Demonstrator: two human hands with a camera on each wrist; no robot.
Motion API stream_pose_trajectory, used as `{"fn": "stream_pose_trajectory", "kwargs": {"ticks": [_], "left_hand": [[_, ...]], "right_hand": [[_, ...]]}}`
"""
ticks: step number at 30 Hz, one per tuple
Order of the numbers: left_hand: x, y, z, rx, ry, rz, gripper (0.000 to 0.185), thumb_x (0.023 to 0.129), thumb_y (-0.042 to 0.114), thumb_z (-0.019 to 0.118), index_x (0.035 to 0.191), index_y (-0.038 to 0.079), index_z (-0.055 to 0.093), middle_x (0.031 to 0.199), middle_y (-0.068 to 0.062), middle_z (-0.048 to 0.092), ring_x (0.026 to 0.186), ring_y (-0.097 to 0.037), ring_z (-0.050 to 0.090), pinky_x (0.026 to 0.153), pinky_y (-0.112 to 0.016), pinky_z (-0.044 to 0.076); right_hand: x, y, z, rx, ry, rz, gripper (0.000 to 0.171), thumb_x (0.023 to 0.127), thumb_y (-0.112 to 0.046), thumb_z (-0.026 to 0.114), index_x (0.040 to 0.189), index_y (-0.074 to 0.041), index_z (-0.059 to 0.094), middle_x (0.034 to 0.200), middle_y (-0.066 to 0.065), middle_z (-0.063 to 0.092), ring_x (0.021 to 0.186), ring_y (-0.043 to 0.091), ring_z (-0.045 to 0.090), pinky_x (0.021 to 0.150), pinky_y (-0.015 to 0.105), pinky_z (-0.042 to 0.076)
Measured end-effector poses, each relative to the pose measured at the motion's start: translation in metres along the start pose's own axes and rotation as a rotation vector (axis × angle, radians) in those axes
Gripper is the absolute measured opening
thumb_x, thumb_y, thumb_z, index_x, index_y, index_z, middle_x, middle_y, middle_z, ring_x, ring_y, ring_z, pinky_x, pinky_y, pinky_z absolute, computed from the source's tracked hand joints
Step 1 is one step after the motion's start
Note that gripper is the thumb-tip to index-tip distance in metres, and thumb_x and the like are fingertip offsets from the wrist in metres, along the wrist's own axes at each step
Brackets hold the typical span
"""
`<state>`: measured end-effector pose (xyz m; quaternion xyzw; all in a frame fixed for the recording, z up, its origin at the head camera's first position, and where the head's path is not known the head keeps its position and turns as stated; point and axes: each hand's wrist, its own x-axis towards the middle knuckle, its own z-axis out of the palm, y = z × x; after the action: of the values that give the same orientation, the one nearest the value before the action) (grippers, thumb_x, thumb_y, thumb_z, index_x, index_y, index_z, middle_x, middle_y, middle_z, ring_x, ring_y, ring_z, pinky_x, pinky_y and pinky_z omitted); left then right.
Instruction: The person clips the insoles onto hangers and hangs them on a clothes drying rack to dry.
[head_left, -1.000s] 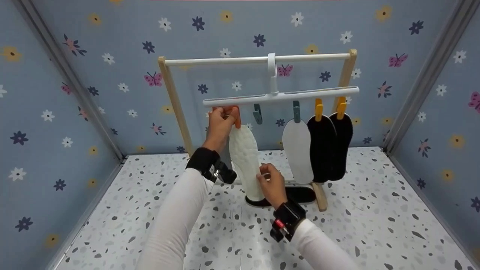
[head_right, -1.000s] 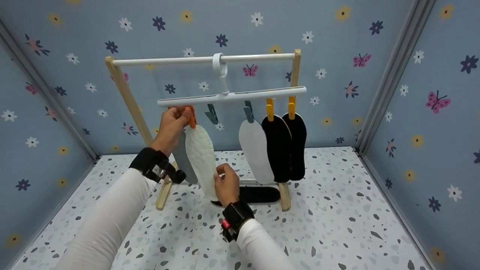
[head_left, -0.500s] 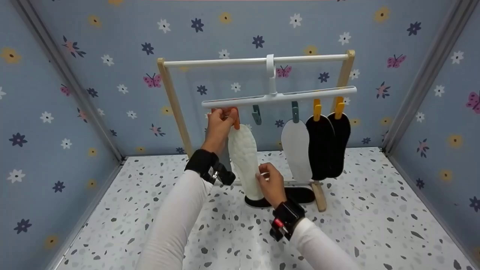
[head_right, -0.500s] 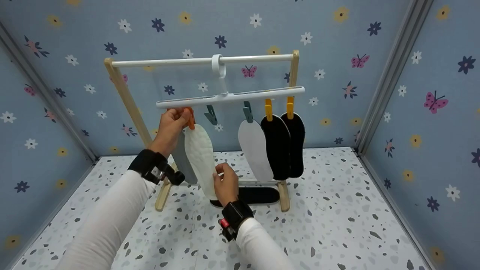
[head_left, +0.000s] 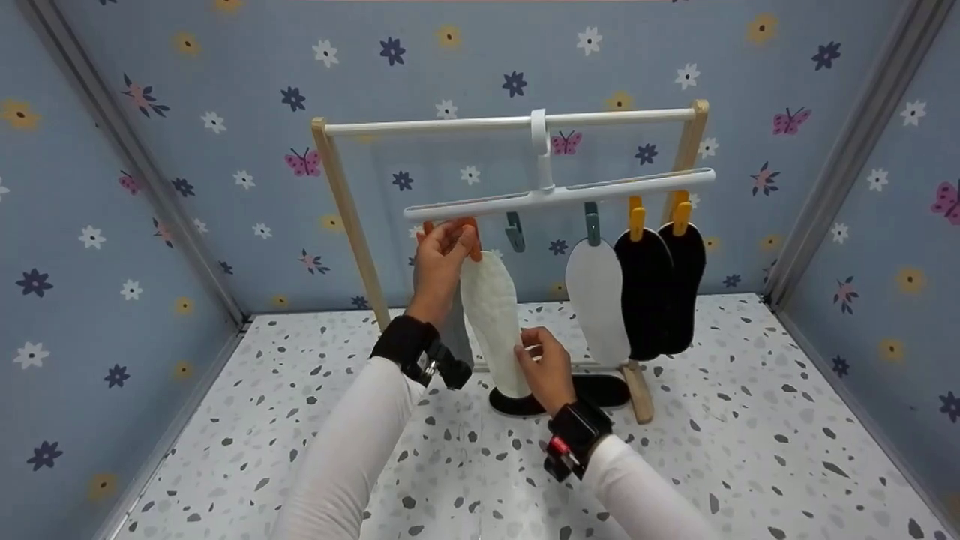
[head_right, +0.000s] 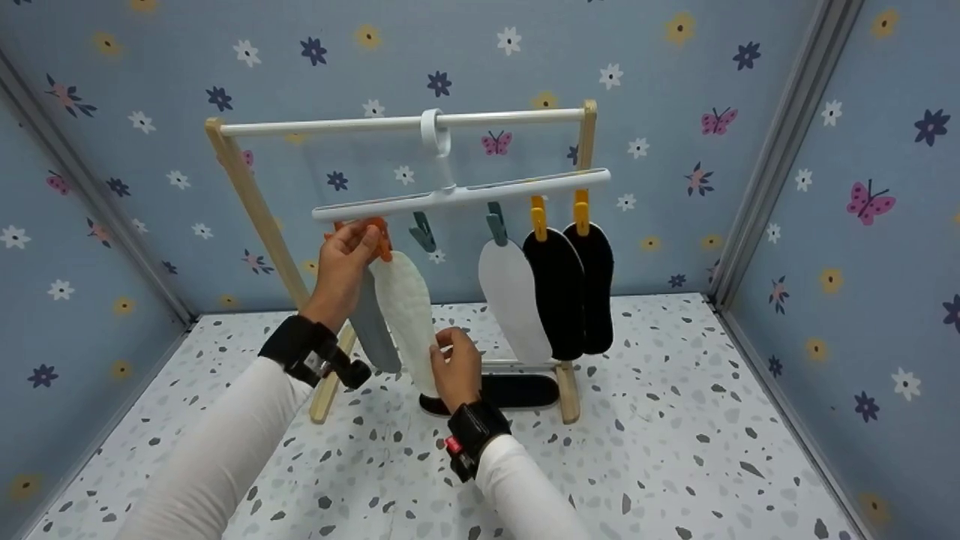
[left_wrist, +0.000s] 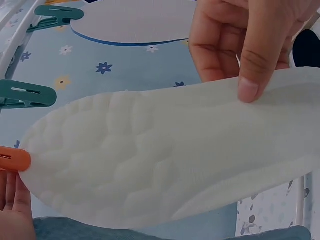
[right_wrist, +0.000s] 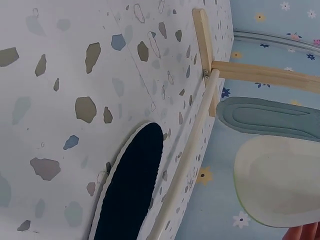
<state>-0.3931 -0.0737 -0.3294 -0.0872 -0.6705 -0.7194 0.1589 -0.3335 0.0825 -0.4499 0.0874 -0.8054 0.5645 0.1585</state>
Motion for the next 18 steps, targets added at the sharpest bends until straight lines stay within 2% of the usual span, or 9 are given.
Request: {"fn": "stream_pose_trajectory", "kwargs": {"ticks": [3, 8, 13, 18], "left_hand": [[-0.004, -0.002, -0.001, 0.039, 0.010, 0.008, 0.042, 0.091, 0.027, 0.062, 0.127, 0.007, 0.055, 0.118, -0.007, 0.061, 0.108, -0.015, 0.056, 0.095, -0.029, 0.044], [-0.014, -0.005, -0.004, 0.100, 0.035, 0.074, 0.042, 0.092, 0.025, 0.062, 0.130, 0.010, 0.055, 0.119, -0.005, 0.061, 0.107, -0.015, 0.058, 0.092, -0.028, 0.047], [-0.021, -0.012, -0.010, 0.064, 0.054, 0.134, 0.041, 0.092, 0.018, 0.062, 0.131, 0.005, 0.053, 0.124, -0.008, 0.059, 0.112, -0.017, 0.057, 0.096, -0.030, 0.045], [-0.029, -0.023, -0.016, 0.023, 0.023, 0.099, 0.043, 0.093, 0.019, 0.060, 0.133, 0.005, 0.050, 0.129, -0.007, 0.055, 0.117, -0.017, 0.052, 0.100, -0.031, 0.040]], "right_hand": [[0.001, 0.001, 0.000, -0.005, 0.003, -0.006, 0.012, 0.088, -0.003, 0.062, 0.100, -0.001, 0.060, 0.096, 0.012, 0.064, 0.081, 0.023, 0.059, 0.073, 0.035, 0.049], [0.000, 0.003, 0.000, -0.027, 0.004, -0.022, 0.009, 0.088, -0.003, 0.062, 0.097, -0.002, 0.060, 0.093, 0.011, 0.064, 0.080, 0.022, 0.058, 0.072, 0.035, 0.049], [0.001, 0.009, 0.000, -0.060, 0.017, -0.043, 0.005, 0.087, 0.000, 0.061, 0.092, -0.001, 0.060, 0.091, 0.011, 0.064, 0.079, 0.021, 0.059, 0.070, 0.033, 0.050], [0.003, 0.014, -0.003, -0.064, 0.042, -0.101, 0.005, 0.087, 0.003, 0.060, 0.090, 0.000, 0.061, 0.086, 0.011, 0.064, 0.076, 0.022, 0.059, 0.069, 0.032, 0.048]]}}
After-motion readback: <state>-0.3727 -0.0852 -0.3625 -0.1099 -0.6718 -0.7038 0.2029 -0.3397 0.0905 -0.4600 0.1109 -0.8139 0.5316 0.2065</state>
